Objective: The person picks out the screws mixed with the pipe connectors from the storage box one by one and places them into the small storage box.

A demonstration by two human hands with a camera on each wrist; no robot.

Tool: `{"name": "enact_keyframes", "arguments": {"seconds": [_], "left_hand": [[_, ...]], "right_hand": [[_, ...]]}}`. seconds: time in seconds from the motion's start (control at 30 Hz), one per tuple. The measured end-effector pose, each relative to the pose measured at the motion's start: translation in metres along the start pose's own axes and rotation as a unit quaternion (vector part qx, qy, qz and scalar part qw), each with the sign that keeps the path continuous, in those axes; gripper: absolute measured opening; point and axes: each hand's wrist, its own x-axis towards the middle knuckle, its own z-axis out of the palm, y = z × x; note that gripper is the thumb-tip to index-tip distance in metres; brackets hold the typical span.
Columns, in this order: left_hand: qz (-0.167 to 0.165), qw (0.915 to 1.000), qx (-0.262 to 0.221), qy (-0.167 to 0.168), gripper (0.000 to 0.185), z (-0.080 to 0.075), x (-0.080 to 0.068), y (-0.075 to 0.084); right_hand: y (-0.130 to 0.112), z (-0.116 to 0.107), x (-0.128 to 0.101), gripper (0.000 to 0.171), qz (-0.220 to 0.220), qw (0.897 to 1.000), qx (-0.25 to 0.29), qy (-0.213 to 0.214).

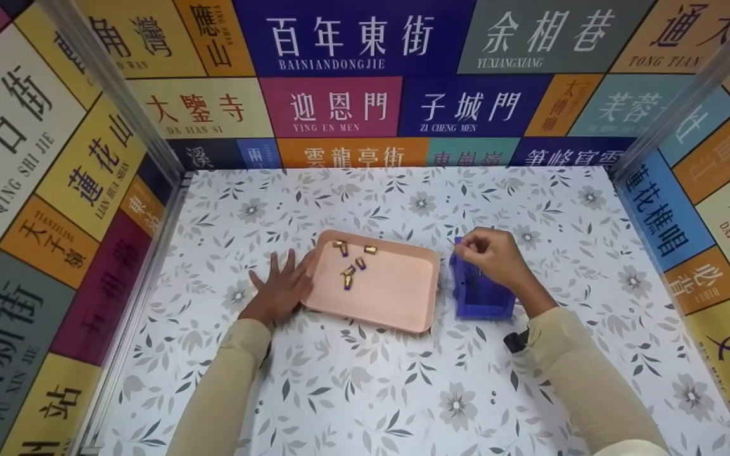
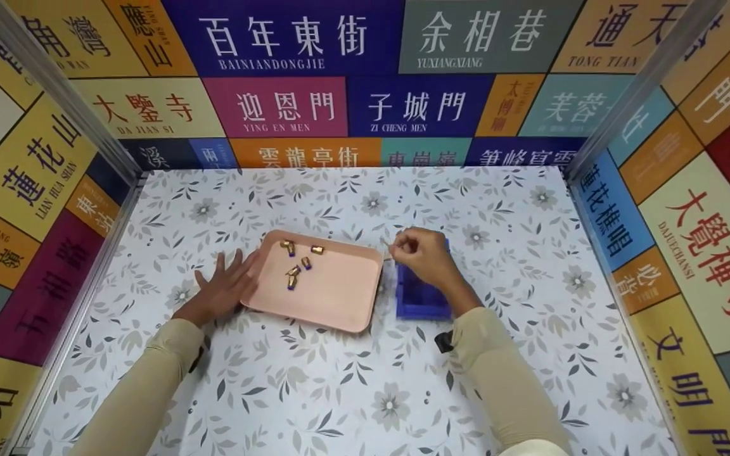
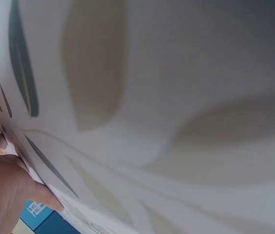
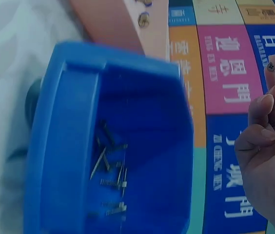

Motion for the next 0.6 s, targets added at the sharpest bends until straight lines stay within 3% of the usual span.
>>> {"name": "enact_keyframes", "arguments": {"seconds": [0.27, 0.6], "left_hand": [[-0.003, 1.0, 0.003, 0.0, 0.056, -0.001, 0.001, 0.0], [0.007, 1.0, 0.003, 0.001, 0.056, -0.001, -0.002, 0.0]], "right_hand": [[0.032, -0.032, -0.02, 0.013, 0.043, 0.997, -0.046, 0.034], [0.053, -0.043, -0.032, 0.012, 0.069, 0.995, -0.06, 0.038]]}}
